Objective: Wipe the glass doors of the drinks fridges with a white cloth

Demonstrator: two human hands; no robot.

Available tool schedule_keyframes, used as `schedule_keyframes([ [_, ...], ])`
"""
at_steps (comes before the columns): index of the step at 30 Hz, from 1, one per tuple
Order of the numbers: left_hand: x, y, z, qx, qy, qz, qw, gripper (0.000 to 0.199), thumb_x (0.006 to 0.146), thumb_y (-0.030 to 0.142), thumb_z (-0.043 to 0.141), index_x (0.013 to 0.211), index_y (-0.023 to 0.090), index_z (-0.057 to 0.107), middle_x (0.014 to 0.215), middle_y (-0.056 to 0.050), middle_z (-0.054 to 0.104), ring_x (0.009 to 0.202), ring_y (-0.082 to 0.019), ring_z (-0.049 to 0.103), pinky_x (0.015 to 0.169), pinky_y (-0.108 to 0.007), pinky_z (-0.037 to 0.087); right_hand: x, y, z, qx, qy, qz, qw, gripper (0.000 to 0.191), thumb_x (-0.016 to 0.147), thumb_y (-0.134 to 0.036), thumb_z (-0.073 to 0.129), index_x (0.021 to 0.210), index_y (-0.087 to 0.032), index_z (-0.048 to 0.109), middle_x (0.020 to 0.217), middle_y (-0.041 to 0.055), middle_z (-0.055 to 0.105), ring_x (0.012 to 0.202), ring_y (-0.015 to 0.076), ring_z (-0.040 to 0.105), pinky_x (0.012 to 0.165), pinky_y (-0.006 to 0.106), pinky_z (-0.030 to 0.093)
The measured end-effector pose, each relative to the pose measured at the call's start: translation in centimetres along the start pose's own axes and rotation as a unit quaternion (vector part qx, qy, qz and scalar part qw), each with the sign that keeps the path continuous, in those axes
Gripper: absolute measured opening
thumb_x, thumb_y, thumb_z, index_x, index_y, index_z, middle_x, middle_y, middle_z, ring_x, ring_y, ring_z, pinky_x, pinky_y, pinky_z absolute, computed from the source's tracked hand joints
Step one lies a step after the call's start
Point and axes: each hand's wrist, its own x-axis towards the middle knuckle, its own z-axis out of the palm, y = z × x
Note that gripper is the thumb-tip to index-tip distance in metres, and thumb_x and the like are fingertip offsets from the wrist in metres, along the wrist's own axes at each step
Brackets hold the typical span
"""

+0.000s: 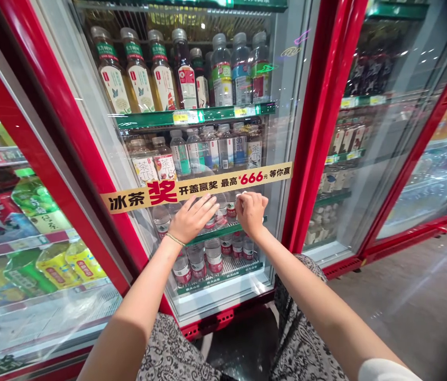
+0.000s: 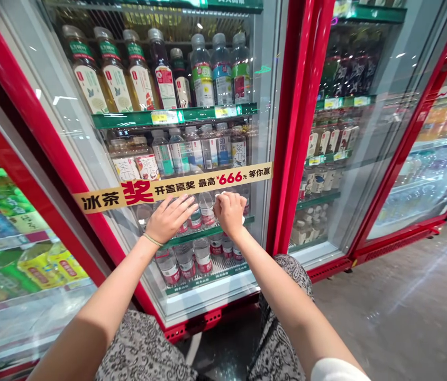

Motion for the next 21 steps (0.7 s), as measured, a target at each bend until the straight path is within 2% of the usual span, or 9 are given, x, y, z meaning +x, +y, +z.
schedule_keyframes([
  [4, 0.0, 0.0, 0.1, 0.013, 0.005, 0.005, 1.000, 0.049, 0.101, 0.013, 0.048, 0.147, 0.029, 0.053, 0.148, -0.006, 0.057, 0.143, -0.022, 0.049, 0.126, -0.045, 0.034, 0.1, 0.6, -0.1, 0.007, -0.030, -0.071, 0.997, 0.009, 0.094, -0.020, 0.060, 0.098, -0.026, 0.065, 0.096, 0.0016, 0.070, 0.089, 0.0175, 0.054, 0.087, 0.035, 0.028],
  [8, -0.1, 0.0, 0.1, 0.031, 0.000, 0.009, 0.999, 0.049, 0.100, 0.013, 0.049, 0.147, 0.028, 0.053, 0.149, -0.006, 0.056, 0.143, -0.023, 0.048, 0.126, -0.045, 0.034, 0.3, 1.3, -0.1, -0.024, 0.022, 0.001, 0.999, 0.008, 0.096, -0.019, 0.056, 0.096, -0.023, 0.063, 0.095, 0.0041, 0.070, 0.089, 0.0183, 0.055, 0.086, 0.035, 0.028],
  [12, -0.1, 0.0, 0.2, 0.043, -0.004, 0.012, 0.999, 0.048, 0.101, 0.014, 0.049, 0.146, 0.028, 0.054, 0.149, -0.006, 0.056, 0.144, -0.023, 0.048, 0.126, -0.046, 0.034, 0.4, 1.7, -0.3, -0.015, -0.019, -0.073, 0.997, 0.007, 0.093, -0.020, 0.060, 0.096, -0.025, 0.063, 0.094, 0.0011, 0.070, 0.086, 0.0171, 0.055, 0.086, 0.035, 0.028],
  [16, -0.1, 0.0, 0.1, 0.036, 0.008, 0.010, 0.999, 0.049, 0.099, 0.012, 0.050, 0.146, 0.028, 0.055, 0.148, -0.005, 0.057, 0.143, -0.023, 0.049, 0.126, -0.045, 0.032, 0.5, 1.7, -0.6, -0.036, 0.018, -0.013, 0.999, 0.008, 0.094, -0.018, 0.057, 0.097, -0.024, 0.062, 0.096, 0.0040, 0.070, 0.090, 0.0189, 0.054, 0.086, 0.036, 0.029],
  [20, -0.1, 0.0, 0.1, 0.014, -0.001, -0.002, 1.000, 0.051, 0.100, 0.013, 0.049, 0.148, 0.030, 0.052, 0.148, -0.006, 0.058, 0.143, -0.021, 0.049, 0.127, -0.044, 0.031, 0.3, 1.6, -0.8, -0.021, 0.018, -0.079, 0.997, 0.007, 0.093, -0.018, 0.060, 0.097, -0.024, 0.060, 0.093, 0.0010, 0.070, 0.087, 0.0174, 0.054, 0.085, 0.034, 0.031],
  [21, -0.1, 0.0, 0.1, 0.012, -0.001, -0.004, 1.000, 0.051, 0.100, 0.013, 0.049, 0.149, 0.030, 0.051, 0.147, -0.006, 0.058, 0.143, -0.021, 0.049, 0.127, -0.044, 0.031, 0.2, 1.7, -0.8, -0.021, 0.019, -0.075, 0.997, 0.007, 0.094, -0.019, 0.060, 0.097, -0.025, 0.060, 0.094, 0.0008, 0.070, 0.087, 0.0172, 0.054, 0.086, 0.034, 0.031],
])
